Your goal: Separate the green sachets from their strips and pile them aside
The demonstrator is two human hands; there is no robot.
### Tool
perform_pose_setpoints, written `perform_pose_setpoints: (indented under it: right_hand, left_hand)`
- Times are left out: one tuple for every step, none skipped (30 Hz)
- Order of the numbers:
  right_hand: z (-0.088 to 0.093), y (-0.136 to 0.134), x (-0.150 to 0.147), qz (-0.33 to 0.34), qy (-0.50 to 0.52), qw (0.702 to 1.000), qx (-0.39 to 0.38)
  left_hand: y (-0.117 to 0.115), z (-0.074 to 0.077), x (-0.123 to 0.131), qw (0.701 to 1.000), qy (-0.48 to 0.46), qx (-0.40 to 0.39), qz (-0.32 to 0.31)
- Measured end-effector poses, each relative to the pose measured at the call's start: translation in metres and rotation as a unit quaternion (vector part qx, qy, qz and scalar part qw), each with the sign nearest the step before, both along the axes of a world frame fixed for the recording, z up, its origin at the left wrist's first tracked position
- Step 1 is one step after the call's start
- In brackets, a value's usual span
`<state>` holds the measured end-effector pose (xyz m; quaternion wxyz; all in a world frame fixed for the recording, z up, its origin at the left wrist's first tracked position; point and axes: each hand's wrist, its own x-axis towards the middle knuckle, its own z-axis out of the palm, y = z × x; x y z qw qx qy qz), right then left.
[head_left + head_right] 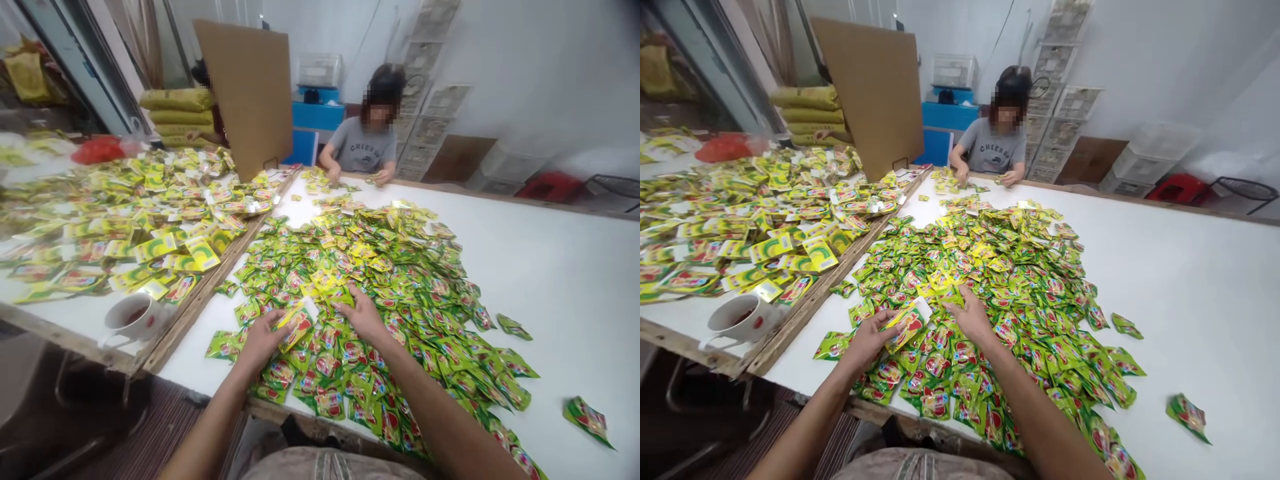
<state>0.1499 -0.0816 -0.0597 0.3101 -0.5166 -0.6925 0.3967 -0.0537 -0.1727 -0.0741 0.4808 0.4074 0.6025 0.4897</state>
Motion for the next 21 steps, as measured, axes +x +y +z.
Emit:
perform_pose_setpoints:
  right_hand:
    - [0.002, 0.0, 0.002, 0.018, 0.023, 0.999, -0.029]
    - [0.003, -0.001, 0.004, 0.037, 0.04, 0.997, -0.053]
    - [0.004, -0.001, 0.004, 0.055, 0.053, 0.995, -0.072]
    - [0.004, -0.002, 0.005, 0.071, 0.066, 0.992, -0.086]
    - [0.004, -0.003, 0.004, 0.086, 0.077, 0.989, -0.096]
    - [0.004, -0.004, 0.004, 0.099, 0.081, 0.986, -0.105]
    - [0.004, -0.004, 0.003, 0.114, 0.078, 0.984, -0.113]
    - [0.004, -0.004, 0.003, 0.13, 0.069, 0.982, -0.119]
    - [0.006, -0.004, 0.003, 0.147, 0.059, 0.979, -0.126]
    - [0.007, -0.003, 0.003, 0.162, 0.049, 0.977, -0.13]
    - [0.009, -0.002, 0.004, 0.176, 0.043, 0.974, -0.133]
    - [0.011, -0.001, 0.005, 0.186, 0.039, 0.972, -0.136]
    - [0.013, 0.001, 0.006, 0.193, 0.037, 0.971, -0.138]
    - [0.014, 0.003, 0.007, 0.196, 0.034, 0.97, -0.14]
    - [0.016, 0.004, 0.008, 0.195, 0.03, 0.97, -0.142]
    - [0.017, 0.005, 0.008, 0.19, 0.026, 0.971, -0.144]
    - [0.018, 0.006, 0.009, 0.183, 0.021, 0.972, -0.144]
    - [0.019, 0.007, 0.008, 0.18, 0.016, 0.974, -0.139]
    - [0.019, 0.007, 0.008, 0.182, 0.009, 0.974, -0.133]
    - [0.019, 0.007, 0.007, 0.192, -0.002, 0.973, -0.125]
    - [0.02, 0.007, 0.006, 0.206, -0.015, 0.971, -0.119]
  left_hand:
    - [-0.001, 0.002, 0.002, 1.0, -0.003, -0.004, -0.011]
    - [-0.002, 0.004, 0.003, 1.0, -0.012, -0.007, -0.022]
    - [-0.003, 0.006, 0.005, 0.999, -0.023, -0.007, -0.032]
    - [-0.003, 0.007, 0.006, 0.998, -0.036, -0.006, -0.042]
    - [-0.004, 0.008, 0.007, 0.998, -0.048, -0.005, -0.048]
    - [-0.005, 0.009, 0.008, 0.997, -0.056, -0.005, -0.053]
    - [-0.006, 0.009, 0.008, 0.997, -0.06, -0.006, -0.053]
    - [-0.006, 0.009, 0.007, 0.997, -0.061, -0.009, -0.05]
    - [-0.007, 0.008, 0.007, 0.997, -0.059, -0.012, -0.046]
    - [-0.008, 0.007, 0.007, 0.998, -0.056, -0.014, -0.041]
    - [-0.009, 0.007, 0.006, 0.998, -0.054, -0.014, -0.037]
    - [-0.009, 0.006, 0.006, 0.998, -0.057, -0.013, -0.036]
    - [-0.01, 0.005, 0.007, 0.997, -0.061, -0.011, -0.035]
    - [-0.01, 0.004, 0.007, 0.997, -0.069, -0.009, -0.032]
    - [-0.011, 0.004, 0.008, 0.997, -0.078, -0.007, -0.027]
    - [-0.011, 0.003, 0.008, 0.996, -0.088, -0.005, -0.022]
    - [-0.011, 0.003, 0.009, 0.995, -0.094, -0.003, -0.017]
    - [-0.011, 0.002, 0.01, 0.995, -0.098, -0.002, -0.015]
    - [-0.012, 0.002, 0.01, 0.995, -0.099, 0.001, -0.017]
    - [-0.012, 0.003, 0.011, 0.995, -0.097, 0.002, -0.024]
    - [-0.012, 0.004, 0.012, 0.995, -0.094, 0.004, -0.035]
